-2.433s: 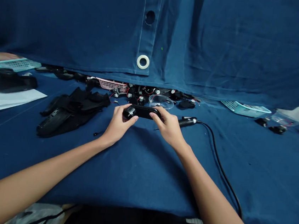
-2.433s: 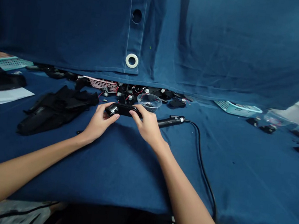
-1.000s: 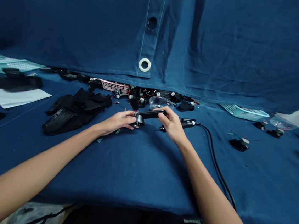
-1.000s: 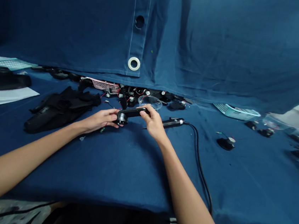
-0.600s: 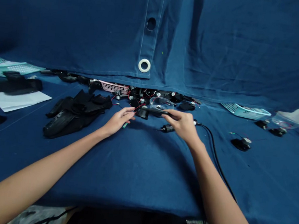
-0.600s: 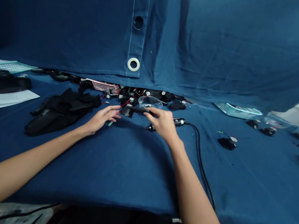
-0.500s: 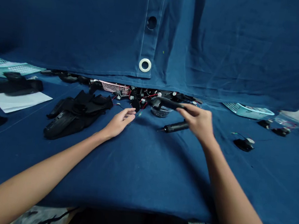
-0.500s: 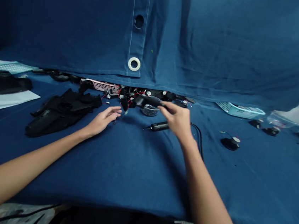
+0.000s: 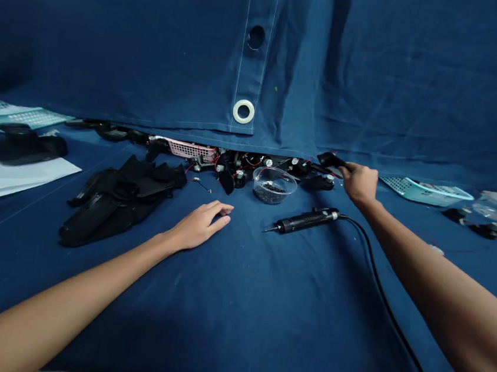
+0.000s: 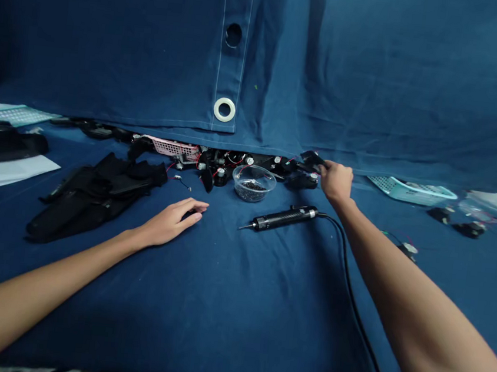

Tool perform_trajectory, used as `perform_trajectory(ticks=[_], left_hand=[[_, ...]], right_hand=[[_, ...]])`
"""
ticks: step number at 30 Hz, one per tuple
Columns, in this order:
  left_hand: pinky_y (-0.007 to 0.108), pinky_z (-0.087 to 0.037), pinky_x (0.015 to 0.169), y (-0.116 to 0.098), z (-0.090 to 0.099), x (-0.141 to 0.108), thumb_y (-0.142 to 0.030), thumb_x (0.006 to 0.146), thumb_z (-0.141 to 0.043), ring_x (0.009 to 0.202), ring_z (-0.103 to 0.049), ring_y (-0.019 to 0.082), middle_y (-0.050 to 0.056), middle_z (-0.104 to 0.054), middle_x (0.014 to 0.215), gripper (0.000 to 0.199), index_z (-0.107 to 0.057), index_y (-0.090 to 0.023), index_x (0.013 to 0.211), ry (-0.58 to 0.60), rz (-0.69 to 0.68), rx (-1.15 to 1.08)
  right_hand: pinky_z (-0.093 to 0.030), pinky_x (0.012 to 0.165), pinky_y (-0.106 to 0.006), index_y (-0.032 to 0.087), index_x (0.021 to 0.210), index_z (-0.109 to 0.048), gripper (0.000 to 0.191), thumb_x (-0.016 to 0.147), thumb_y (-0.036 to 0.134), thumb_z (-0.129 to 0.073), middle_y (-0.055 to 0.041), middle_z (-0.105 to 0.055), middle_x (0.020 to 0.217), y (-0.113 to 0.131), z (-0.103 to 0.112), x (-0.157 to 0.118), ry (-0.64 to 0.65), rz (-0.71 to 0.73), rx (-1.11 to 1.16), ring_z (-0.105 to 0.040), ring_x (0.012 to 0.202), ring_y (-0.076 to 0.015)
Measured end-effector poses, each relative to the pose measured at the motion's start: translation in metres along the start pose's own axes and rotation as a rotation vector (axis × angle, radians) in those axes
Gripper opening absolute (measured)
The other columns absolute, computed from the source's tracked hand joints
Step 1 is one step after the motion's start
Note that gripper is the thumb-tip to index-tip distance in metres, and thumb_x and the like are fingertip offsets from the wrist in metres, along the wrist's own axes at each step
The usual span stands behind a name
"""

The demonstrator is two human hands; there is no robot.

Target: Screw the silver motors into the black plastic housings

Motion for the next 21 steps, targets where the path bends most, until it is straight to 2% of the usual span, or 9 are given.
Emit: perform_trajectory(ticks=[6, 13, 17, 21], left_hand=[[0.039, -0.041, 0.099, 0.002, 0.0, 0.001, -0.045, 0.096, -0.038, 0.112, -0.055, 0.021, 0.004, -0.06, 0.118, 0.038, -0.052, -0.026, 0.126, 0.025, 0.026, 0.01], [0.042, -0.039, 0.101, 0.002, -0.001, 0.001, -0.046, 0.096, -0.038, 0.115, -0.053, 0.024, 0.005, -0.06, 0.12, 0.037, -0.055, -0.026, 0.122, 0.042, 0.029, 0.029], [0.04, -0.038, 0.103, 0.0, -0.001, 0.002, -0.042, 0.096, -0.039, 0.116, -0.052, 0.022, 0.003, -0.059, 0.123, 0.033, -0.055, -0.026, 0.12, 0.049, 0.009, 0.048], [0.04, -0.038, 0.102, -0.002, -0.001, 0.002, -0.04, 0.096, -0.04, 0.116, -0.052, 0.022, 0.004, -0.059, 0.122, 0.032, -0.055, -0.025, 0.12, 0.047, -0.016, 0.074]], right_hand=[[-0.045, 0.085, -0.04, 0.018, 0.12, -0.065, 0.039, 0.093, 0.032, -0.039, -0.018, -0.068, 0.103, 0.016, -0.045, 0.019, 0.182, 0.074, -0.089, -0.063, 0.098, -0.0306], [-0.044, 0.093, -0.038, 0.01, 0.124, -0.061, 0.039, 0.088, 0.024, -0.051, -0.021, -0.063, 0.116, 0.027, -0.081, 0.029, 0.391, 0.177, -0.103, -0.06, 0.107, -0.0289], [-0.042, 0.095, -0.035, 0.01, 0.122, -0.062, 0.038, 0.088, 0.021, -0.05, -0.0193, -0.062, 0.119, 0.031, -0.083, 0.03, 0.403, 0.227, -0.073, -0.059, 0.11, -0.0274], [-0.043, 0.091, -0.033, 0.011, 0.119, -0.064, 0.036, 0.09, 0.024, -0.046, -0.0175, -0.065, 0.114, 0.017, -0.062, 0.021, 0.333, 0.207, -0.036, -0.061, 0.104, -0.0253]])
Point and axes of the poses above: each hand's wrist, its own x-axis towards the middle knuckle, its own z-axis out of the back of the hand, y = z × x, the point moved 4 cm from there along x, towards the middle knuckle
